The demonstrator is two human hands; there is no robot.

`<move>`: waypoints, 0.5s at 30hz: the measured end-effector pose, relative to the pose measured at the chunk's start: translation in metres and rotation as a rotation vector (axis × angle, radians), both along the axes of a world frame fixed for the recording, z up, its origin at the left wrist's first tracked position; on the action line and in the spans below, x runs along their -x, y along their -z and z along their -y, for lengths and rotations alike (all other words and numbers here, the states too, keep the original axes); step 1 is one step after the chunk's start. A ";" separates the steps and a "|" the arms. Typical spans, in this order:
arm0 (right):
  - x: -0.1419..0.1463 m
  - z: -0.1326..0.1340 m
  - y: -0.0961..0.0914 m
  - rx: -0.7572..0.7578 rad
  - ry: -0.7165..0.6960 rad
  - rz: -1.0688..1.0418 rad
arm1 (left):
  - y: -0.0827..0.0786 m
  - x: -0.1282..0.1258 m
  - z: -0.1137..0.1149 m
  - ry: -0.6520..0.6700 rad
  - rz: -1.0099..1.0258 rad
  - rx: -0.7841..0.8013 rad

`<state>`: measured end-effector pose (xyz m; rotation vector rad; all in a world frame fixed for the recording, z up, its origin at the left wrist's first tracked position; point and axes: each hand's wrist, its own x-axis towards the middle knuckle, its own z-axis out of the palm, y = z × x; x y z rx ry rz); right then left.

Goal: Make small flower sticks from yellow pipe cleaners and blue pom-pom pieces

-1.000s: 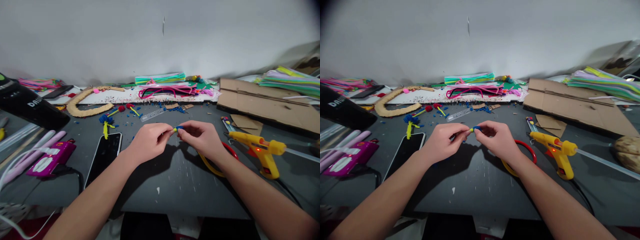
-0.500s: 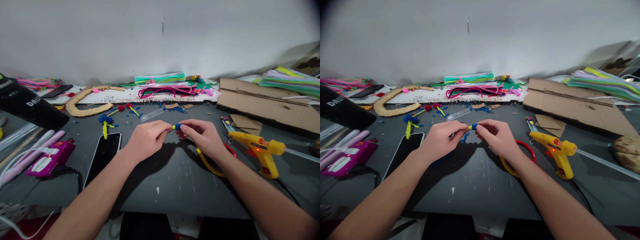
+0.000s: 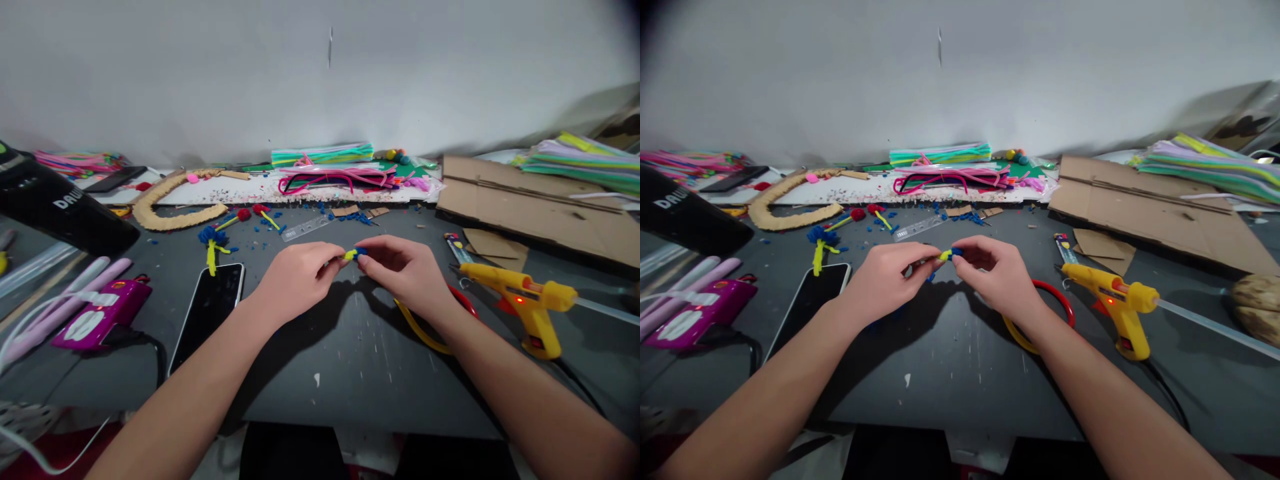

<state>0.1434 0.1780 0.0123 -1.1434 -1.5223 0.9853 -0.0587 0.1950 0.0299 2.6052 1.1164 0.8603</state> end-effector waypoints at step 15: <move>0.001 0.001 0.002 -0.034 -0.011 0.011 | -0.005 -0.001 0.002 0.001 -0.039 0.161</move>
